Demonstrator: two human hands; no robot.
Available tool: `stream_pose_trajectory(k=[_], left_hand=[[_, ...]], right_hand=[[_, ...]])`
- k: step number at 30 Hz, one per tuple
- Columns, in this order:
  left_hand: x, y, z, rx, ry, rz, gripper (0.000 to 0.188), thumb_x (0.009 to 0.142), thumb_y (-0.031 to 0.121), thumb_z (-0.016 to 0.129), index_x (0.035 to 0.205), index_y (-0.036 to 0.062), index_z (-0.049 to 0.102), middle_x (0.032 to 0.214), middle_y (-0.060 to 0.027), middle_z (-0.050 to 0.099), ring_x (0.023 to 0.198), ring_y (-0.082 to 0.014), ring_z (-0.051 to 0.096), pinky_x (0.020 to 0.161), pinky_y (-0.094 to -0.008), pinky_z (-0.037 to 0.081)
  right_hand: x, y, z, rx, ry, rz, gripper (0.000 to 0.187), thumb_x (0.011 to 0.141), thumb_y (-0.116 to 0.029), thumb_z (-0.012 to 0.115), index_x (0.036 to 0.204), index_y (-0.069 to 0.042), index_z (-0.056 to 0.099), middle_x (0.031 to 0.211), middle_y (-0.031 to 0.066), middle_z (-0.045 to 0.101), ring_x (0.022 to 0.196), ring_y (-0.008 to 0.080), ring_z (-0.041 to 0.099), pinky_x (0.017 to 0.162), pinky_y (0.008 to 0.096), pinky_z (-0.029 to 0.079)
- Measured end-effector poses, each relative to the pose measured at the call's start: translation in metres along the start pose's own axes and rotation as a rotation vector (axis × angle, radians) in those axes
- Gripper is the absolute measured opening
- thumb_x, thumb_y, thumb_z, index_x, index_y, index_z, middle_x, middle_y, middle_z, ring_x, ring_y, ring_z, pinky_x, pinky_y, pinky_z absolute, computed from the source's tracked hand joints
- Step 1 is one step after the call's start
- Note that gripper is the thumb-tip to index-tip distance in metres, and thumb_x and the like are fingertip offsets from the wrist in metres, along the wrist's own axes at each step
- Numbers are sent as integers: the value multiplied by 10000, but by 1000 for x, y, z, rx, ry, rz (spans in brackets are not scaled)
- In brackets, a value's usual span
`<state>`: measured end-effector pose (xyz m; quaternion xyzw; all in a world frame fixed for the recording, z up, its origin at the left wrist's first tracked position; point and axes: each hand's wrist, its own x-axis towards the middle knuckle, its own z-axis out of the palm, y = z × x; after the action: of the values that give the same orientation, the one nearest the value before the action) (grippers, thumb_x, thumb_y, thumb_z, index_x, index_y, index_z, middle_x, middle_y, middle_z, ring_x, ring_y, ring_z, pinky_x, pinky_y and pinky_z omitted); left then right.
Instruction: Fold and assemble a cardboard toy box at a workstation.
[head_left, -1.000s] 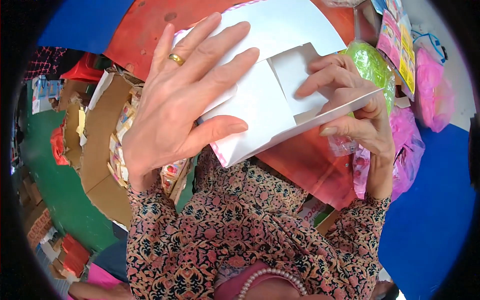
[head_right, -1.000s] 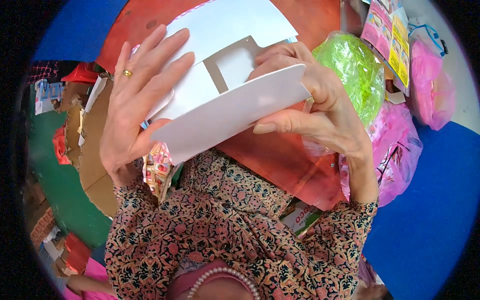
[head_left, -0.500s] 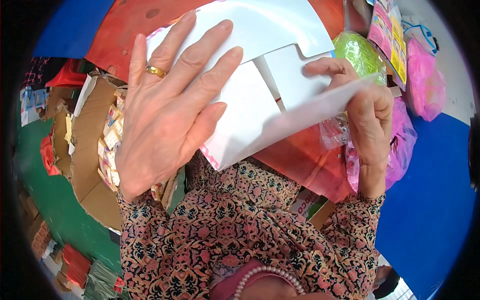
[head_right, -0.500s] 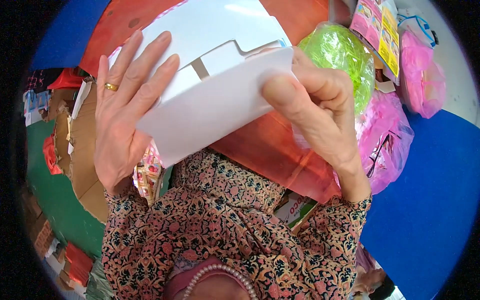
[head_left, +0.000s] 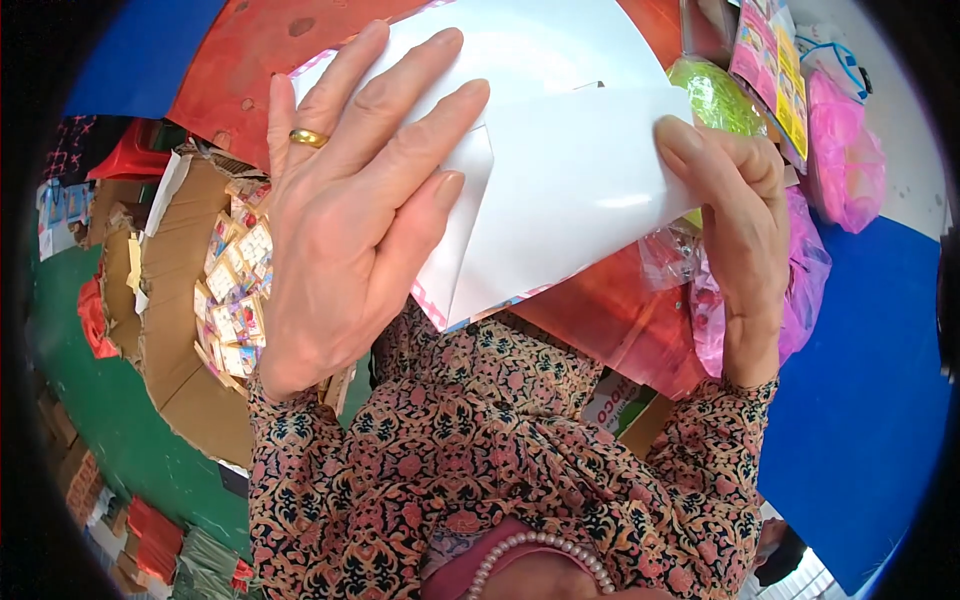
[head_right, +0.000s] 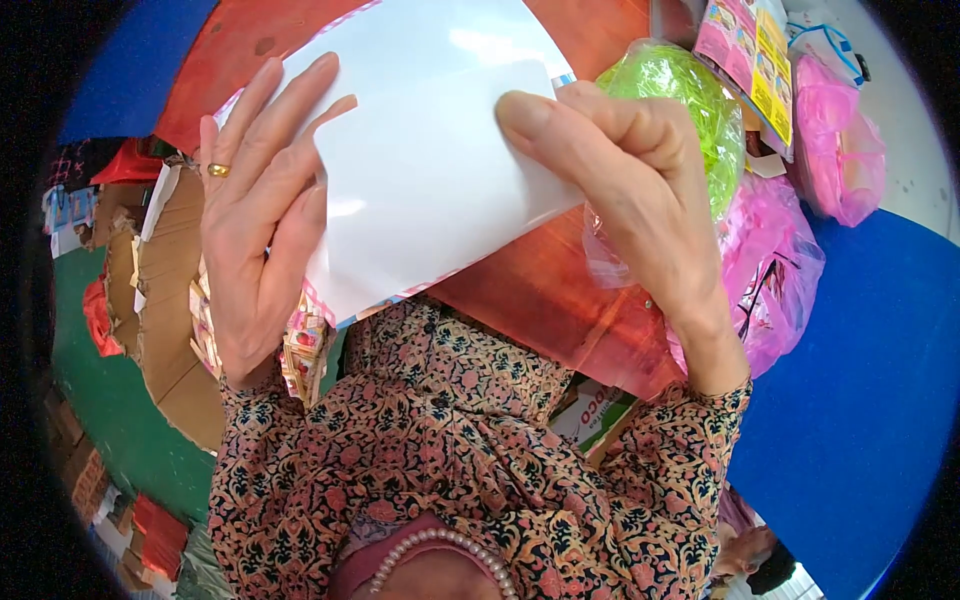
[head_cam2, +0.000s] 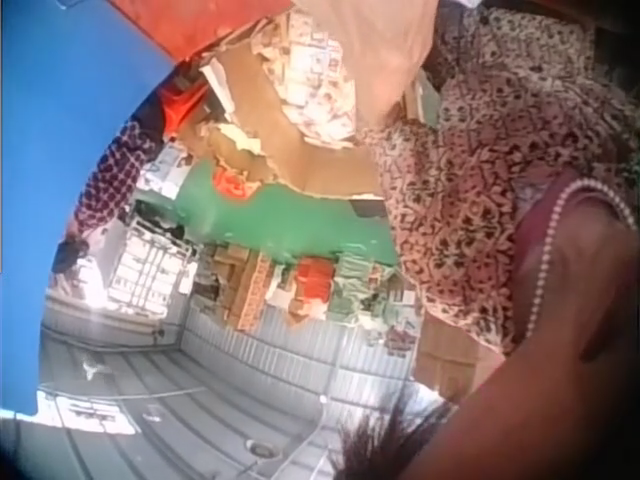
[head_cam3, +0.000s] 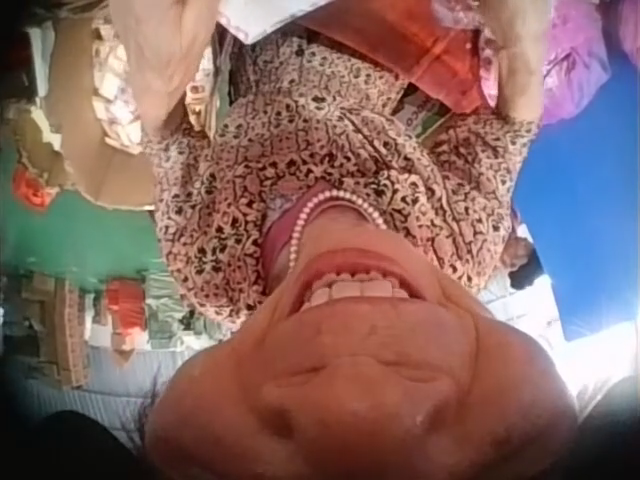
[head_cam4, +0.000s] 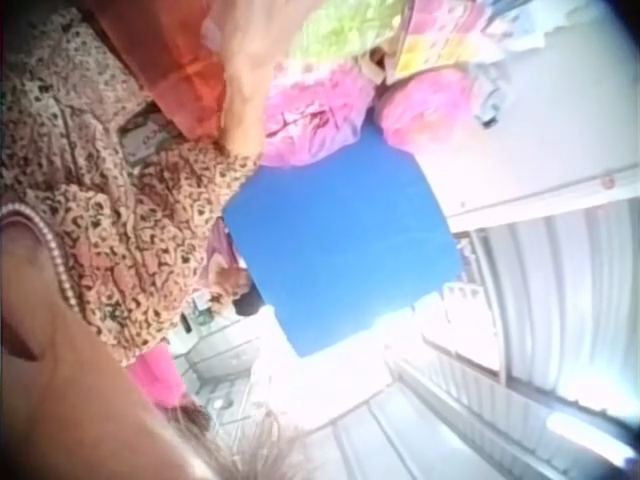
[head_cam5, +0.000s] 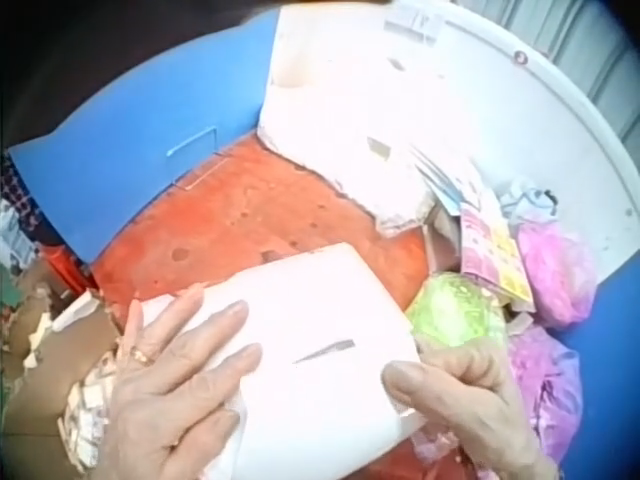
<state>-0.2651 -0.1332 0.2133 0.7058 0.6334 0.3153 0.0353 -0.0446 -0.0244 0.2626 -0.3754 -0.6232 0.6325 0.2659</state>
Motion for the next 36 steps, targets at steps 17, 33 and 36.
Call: stream_pose_trajectory(k=[17, 33, 36], left_hand=[[45, 20, 15, -131, 96, -40, 440, 959, 251, 376, 1241, -5, 596, 1412, -100, 520, 1414, -323, 320, 1167, -489, 103], [83, 43, -3, -87, -128, -18, 365, 929, 114, 477, 1261, 12, 591, 1400, -152, 508, 1350, -373, 399, 1142, -546, 176], [93, 51, -8, 117, -251, 58, 370, 905, 79, 534, 1270, 33, 581, 1345, -190, 527, 1294, -398, 448, 1108, -569, 254]], right_hand=[[32, -16, -24, -934, 78, -254, 465, 958, -306, 611, 657, 31, 499, 536, 96, 343, 482, 150, 357, 459, 363, 284], [30, 0, -69, -526, 217, -638, 217, 881, -197, 668, 823, 9, 639, 719, 134, 601, 719, 282, 559, 664, 385, 441], [27, 8, -86, -461, -9, -791, 232, 948, -144, 538, 818, 34, 610, 944, 145, 638, 957, 283, 572, 835, 361, 452]])
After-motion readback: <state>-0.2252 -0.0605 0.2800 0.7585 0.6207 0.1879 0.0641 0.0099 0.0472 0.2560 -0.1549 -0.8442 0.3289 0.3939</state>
